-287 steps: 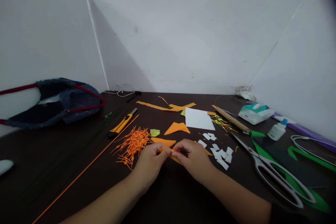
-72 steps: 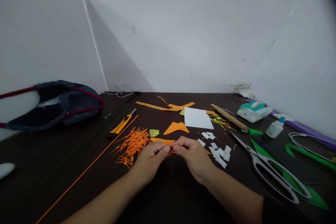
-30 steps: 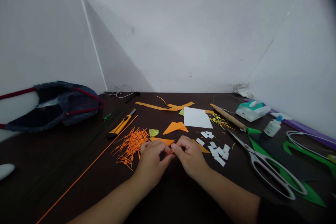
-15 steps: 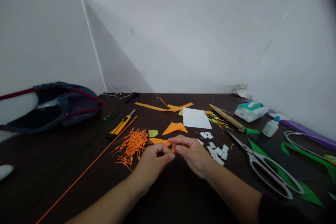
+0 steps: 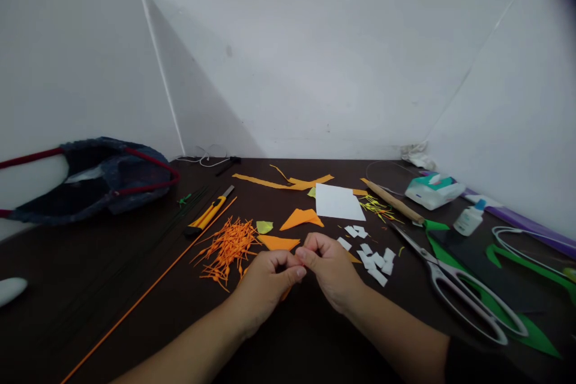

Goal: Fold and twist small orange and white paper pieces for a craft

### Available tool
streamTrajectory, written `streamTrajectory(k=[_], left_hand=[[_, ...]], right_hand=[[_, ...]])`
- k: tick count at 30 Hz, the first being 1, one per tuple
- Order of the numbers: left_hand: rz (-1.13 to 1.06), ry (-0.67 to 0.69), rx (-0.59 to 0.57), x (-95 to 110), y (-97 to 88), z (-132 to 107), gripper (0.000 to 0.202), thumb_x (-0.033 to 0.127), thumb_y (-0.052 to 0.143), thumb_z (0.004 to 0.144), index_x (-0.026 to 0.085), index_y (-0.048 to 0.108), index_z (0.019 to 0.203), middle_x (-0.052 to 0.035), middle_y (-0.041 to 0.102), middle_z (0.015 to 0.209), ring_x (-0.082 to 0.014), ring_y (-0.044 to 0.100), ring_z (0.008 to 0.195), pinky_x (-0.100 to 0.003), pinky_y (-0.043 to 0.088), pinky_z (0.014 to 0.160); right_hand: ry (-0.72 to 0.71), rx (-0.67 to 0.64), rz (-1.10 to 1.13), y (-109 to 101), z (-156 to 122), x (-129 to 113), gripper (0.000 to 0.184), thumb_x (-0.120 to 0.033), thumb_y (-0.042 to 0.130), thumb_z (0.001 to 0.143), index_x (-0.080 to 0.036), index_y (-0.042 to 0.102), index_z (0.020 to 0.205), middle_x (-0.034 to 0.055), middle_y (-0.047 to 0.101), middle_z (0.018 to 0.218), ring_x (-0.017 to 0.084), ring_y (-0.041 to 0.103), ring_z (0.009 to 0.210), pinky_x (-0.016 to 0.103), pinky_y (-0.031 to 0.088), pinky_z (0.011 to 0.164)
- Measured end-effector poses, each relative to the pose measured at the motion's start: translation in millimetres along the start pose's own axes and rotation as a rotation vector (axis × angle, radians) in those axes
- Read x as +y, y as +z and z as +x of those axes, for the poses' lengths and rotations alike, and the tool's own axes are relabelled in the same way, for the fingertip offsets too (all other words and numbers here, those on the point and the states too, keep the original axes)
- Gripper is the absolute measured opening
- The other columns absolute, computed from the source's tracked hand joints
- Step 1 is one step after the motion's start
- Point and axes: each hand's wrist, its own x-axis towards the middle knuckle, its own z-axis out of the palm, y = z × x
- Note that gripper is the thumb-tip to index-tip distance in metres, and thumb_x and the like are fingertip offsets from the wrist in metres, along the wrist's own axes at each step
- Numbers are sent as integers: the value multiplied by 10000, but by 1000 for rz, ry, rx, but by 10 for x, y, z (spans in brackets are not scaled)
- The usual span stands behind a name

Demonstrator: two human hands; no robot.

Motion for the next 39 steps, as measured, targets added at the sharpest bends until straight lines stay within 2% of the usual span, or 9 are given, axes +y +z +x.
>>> streamTrajectory(k=[4, 8, 11, 15, 21, 30, 33, 36, 39], left_hand=[[-9, -27, -15, 18, 11, -12, 187, 282, 568, 716, 157, 540, 579, 45, 457, 534, -90, 354, 489, -228, 288, 519], [-80, 7, -7, 23, -7, -20, 174, 251, 550, 735, 150, 587, 598, 0, 569, 638, -130, 478, 644, -242, 345, 642], [-153, 20, -16, 15, -20, -24, 187, 257, 553, 739, 148, 587, 590, -4, 585, 662, -140, 492, 696, -244, 353, 683], [-170, 37, -36, 6, -20, -34, 223, 316, 575, 732, 142, 593, 594, 2, 566, 638, -135, 483, 666, -245, 358, 676], [-109, 35, -40, 12, -7, -32, 212, 301, 559, 728, 149, 589, 583, 3, 566, 615, -141, 499, 653, -249, 371, 671], [60, 43, 24, 44, 16, -31, 198, 271, 544, 720, 160, 550, 556, 17, 520, 568, -136, 469, 610, -248, 357, 628], [-40, 46, -12, 46, -2, -35, 217, 288, 520, 749, 152, 573, 589, -6, 556, 628, -145, 487, 661, -251, 364, 653], [-137, 41, -53, 35, -18, -39, 242, 322, 516, 759, 151, 575, 599, -4, 561, 652, -142, 490, 673, -253, 369, 669], [-159, 26, -79, 14, -22, -43, 183, 300, 562, 726, 151, 590, 623, 5, 563, 651, -134, 482, 667, -258, 360, 687]], right_hand=[[-3, 13, 13, -19, 8, -5, 255, -319, 619, 699, -172, 471, 551, -54, 404, 525, 87, 352, 490, 223, 302, 470], [68, -193, 303, -100, 22, -33, 276, -409, 523, 767, -164, 622, 845, 8, 501, 682, 120, 465, 583, 278, 404, 563], [70, -306, 356, -112, 18, -50, 216, -317, 637, 695, -164, 644, 848, 18, 511, 765, 123, 496, 610, 297, 433, 583], [33, -269, 304, -51, 1, -50, 130, -266, 621, 717, -159, 582, 654, -21, 508, 648, 106, 505, 537, 278, 425, 538], [55, -175, 205, 11, -21, -19, 222, -299, 573, 754, -185, 441, 616, -58, 498, 507, 102, 503, 460, 237, 378, 477], [62, -45, 114, -4, 3, -24, 306, -378, 612, 709, -179, 436, 556, -49, 472, 483, 95, 447, 445, 227, 348, 445], [65, -174, 278, -59, 0, -71, 313, -452, 537, 752, -153, 579, 674, -5, 501, 612, 115, 483, 542, 273, 411, 531], [65, -333, 343, -75, -13, -121, 226, -362, 630, 697, -165, 638, 807, 11, 512, 739, 127, 505, 601, 309, 441, 580], [30, -277, 291, -59, -15, -133, 114, -270, 651, 682, -165, 612, 660, -14, 495, 675, 101, 476, 544, 266, 417, 510]])
